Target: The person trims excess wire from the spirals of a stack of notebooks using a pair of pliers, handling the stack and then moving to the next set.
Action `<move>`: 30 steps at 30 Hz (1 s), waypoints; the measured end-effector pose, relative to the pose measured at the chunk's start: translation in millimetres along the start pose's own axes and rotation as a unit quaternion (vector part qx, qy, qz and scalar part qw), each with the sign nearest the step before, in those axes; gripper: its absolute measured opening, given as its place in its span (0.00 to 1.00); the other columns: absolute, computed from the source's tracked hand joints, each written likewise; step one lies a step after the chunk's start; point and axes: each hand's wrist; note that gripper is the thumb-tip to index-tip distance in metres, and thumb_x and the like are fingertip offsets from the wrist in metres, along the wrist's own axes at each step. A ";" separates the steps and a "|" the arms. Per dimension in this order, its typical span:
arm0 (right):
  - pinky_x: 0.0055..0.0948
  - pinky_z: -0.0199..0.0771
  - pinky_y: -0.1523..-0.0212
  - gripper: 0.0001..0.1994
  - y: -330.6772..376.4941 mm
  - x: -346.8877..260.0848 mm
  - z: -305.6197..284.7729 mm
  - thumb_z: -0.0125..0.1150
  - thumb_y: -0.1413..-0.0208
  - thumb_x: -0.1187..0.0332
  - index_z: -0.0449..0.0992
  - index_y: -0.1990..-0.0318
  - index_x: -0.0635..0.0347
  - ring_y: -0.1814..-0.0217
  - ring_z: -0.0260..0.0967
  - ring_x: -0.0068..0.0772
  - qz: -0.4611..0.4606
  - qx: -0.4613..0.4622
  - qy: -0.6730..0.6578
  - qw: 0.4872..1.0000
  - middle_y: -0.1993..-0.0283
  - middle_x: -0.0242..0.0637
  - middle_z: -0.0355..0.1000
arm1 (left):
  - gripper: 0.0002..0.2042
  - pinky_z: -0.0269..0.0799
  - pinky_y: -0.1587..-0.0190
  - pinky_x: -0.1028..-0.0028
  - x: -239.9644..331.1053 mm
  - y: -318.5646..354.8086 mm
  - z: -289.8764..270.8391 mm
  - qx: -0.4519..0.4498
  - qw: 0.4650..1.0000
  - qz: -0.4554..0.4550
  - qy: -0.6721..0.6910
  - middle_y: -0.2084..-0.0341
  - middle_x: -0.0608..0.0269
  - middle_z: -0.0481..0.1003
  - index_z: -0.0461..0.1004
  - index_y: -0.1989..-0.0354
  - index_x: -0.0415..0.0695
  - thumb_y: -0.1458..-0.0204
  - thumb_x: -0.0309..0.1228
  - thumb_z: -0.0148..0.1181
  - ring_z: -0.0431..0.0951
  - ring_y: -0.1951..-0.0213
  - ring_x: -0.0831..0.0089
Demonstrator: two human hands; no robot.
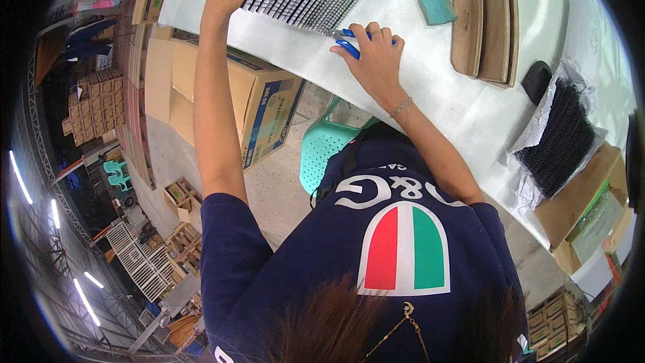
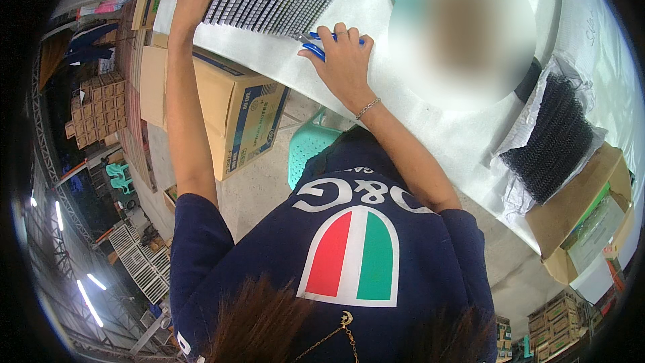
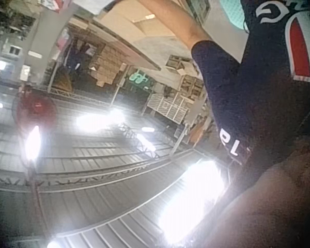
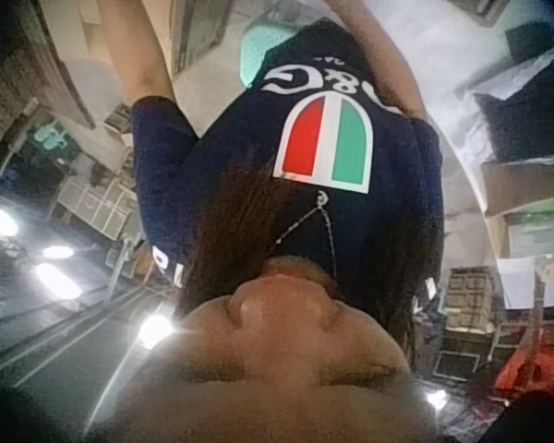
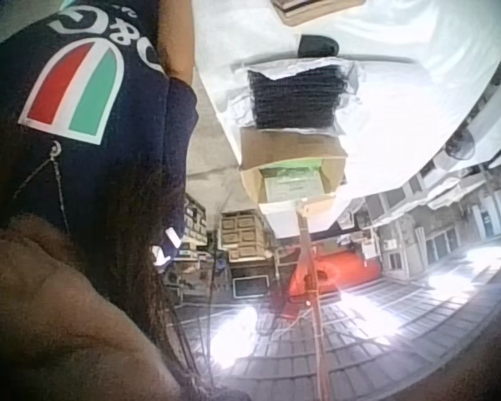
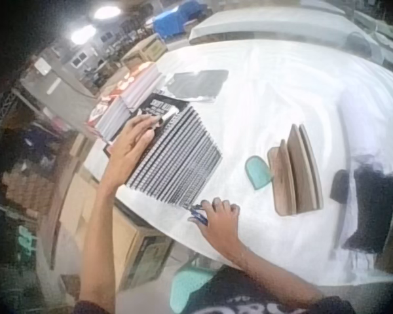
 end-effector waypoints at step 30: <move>0.34 0.77 0.68 0.31 -46.0 -1.7 -18.3 0.56 0.40 0.35 0.80 0.62 0.59 0.72 0.77 0.37 0.235 -0.426 -0.212 0.848 0.73 0.40 0.77 | 0.20 0.61 0.34 0.65 -5.3 0.6 0.0 0.009 1.000 0.014 -0.012 0.40 0.50 0.70 0.75 0.40 0.41 0.32 0.40 0.52 0.69 0.37 0.56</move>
Point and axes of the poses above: each hand's wrist, its own y-axis away from the middle knuckle, its own z-axis out of the palm, x = y × z
